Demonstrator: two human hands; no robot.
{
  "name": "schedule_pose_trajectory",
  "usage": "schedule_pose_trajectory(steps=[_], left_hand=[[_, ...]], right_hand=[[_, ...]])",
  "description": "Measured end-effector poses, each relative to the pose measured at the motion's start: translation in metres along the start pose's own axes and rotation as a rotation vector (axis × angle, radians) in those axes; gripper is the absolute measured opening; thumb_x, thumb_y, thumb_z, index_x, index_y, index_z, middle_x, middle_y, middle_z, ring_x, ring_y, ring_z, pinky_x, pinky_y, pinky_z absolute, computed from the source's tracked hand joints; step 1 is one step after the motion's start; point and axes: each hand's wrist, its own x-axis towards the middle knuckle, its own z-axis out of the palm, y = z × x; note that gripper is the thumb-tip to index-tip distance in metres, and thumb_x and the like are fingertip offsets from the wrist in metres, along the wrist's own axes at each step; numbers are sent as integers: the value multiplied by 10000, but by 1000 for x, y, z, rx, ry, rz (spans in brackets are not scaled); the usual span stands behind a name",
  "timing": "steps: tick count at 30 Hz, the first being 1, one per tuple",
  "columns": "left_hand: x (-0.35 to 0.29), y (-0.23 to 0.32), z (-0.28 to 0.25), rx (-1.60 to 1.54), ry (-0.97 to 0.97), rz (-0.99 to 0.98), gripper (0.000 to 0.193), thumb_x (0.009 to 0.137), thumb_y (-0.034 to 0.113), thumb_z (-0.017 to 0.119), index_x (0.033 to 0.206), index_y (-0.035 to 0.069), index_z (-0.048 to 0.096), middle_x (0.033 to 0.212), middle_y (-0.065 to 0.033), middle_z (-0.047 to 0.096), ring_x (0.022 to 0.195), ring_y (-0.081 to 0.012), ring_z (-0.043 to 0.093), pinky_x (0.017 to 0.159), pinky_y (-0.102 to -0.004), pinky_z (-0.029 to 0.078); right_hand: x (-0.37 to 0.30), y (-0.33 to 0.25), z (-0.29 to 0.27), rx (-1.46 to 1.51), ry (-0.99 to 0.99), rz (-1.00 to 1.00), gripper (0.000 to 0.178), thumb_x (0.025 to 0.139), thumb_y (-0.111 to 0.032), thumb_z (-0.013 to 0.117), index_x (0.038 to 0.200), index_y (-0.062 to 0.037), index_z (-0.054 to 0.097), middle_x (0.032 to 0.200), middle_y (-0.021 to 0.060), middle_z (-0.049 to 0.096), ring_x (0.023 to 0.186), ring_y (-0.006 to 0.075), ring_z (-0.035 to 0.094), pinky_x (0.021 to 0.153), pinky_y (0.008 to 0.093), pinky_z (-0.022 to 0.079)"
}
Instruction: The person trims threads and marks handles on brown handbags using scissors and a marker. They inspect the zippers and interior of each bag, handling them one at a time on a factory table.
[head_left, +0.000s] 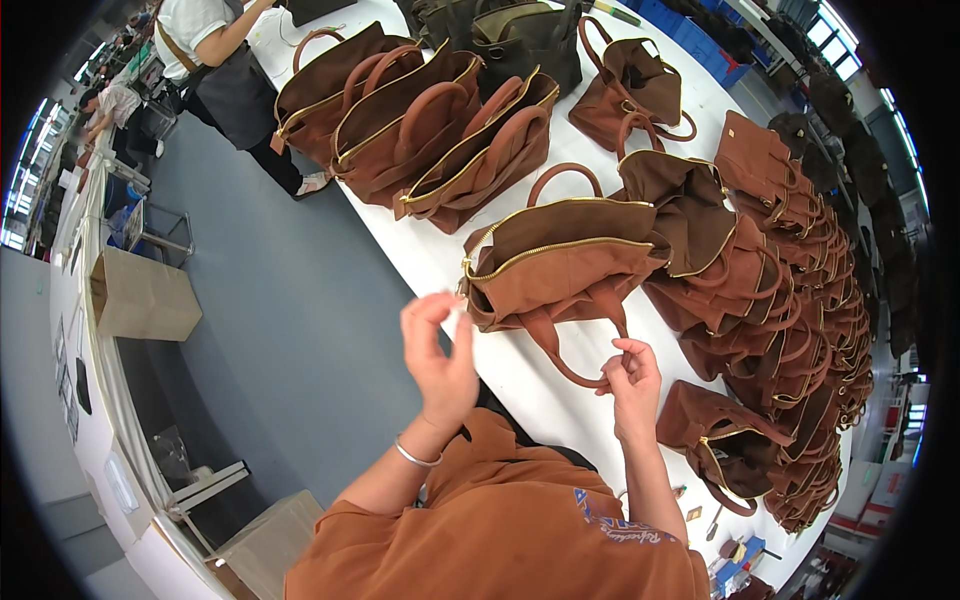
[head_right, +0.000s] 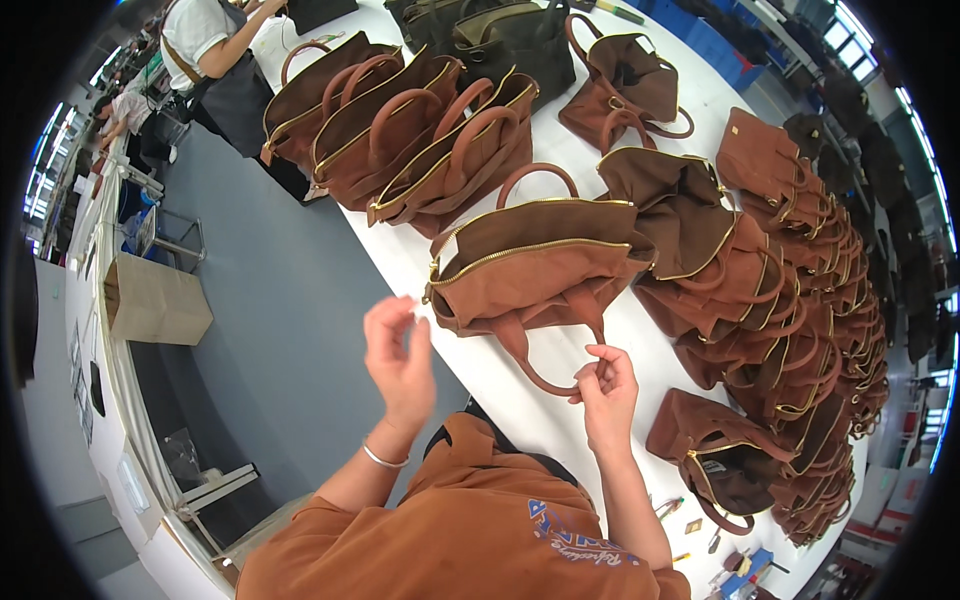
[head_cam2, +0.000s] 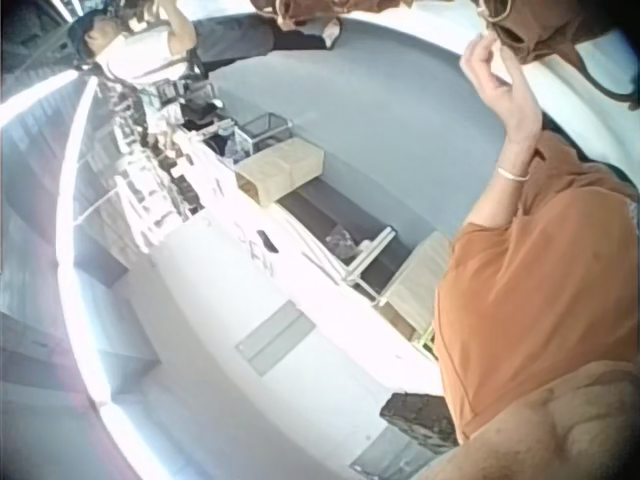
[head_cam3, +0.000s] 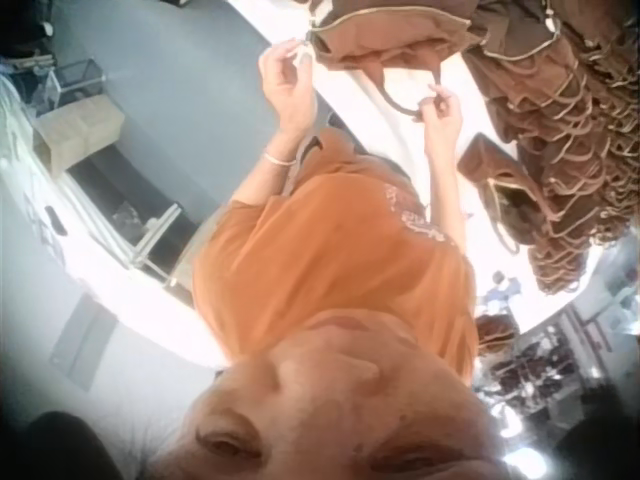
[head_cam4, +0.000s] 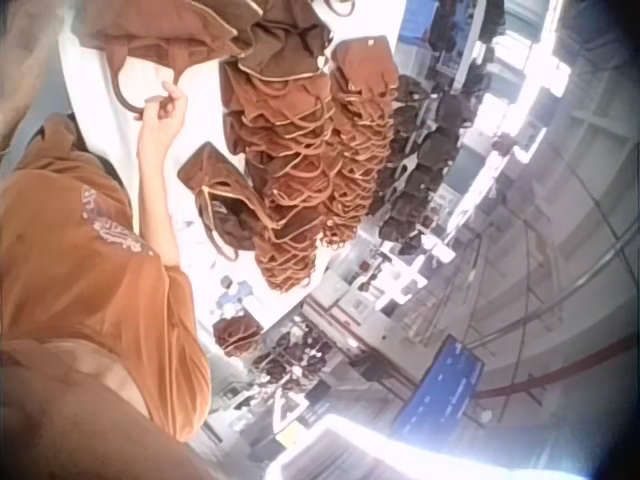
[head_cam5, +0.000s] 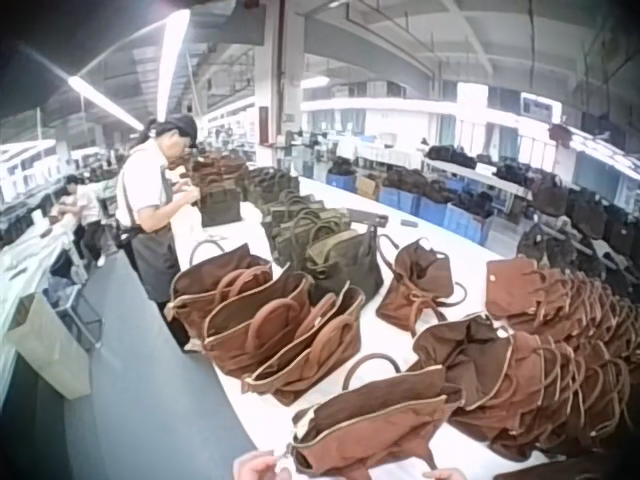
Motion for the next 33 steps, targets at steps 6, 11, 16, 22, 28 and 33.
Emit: schedule_pose_trajectory(steps=[6,11,16,22,28,33], left_hand=[[36,-26,-20,-710,-280,-838,459,1006,227,533,1398,7,442,1380,-128,508,1203,-193,523,1041,-367,406],[41,-29,-11,-853,-264,-845,446,972,202,602,1357,16,477,1201,-87,619,1101,-182,579,978,-336,455],[46,-29,-14,-808,-101,-744,348,927,94,657,1246,10,547,988,-41,666,940,-136,635,881,-290,498],[60,-18,-28,-797,-215,-691,309,962,143,613,1239,8,589,1030,-51,680,906,-140,647,871,-323,519],[81,-24,-24,-274,-360,-405,357,974,236,612,1209,-32,625,1049,-92,688,1004,-150,632,931,-303,475],[109,-7,11,-87,-581,-294,522,961,257,627,1347,-69,499,1245,-188,610,1158,-227,586,1005,-314,449]], right_hand=[[-15,14,-6,-3,-7,-1,248,924,-32,549,1171,-32,519,833,39,591,679,82,566,555,222,493],[-22,17,-9,9,8,-22,237,934,-35,547,1170,-31,526,835,30,584,707,77,567,560,215,500],[-26,1,-6,-36,-3,-74,235,944,-62,552,1173,-8,551,836,26,578,740,72,573,570,213,506],[-28,-9,-10,-18,-11,-53,252,934,-39,550,1182,4,551,845,14,572,727,52,548,570,196,488],[-30,-7,-14,5,-30,-52,264,922,-18,546,1186,-16,551,848,1,568,710,46,538,576,206,489],[-28,-8,-21,29,-25,-33,276,910,14,519,1182,-27,552,838,-1,559,702,44,530,579,203,478]])
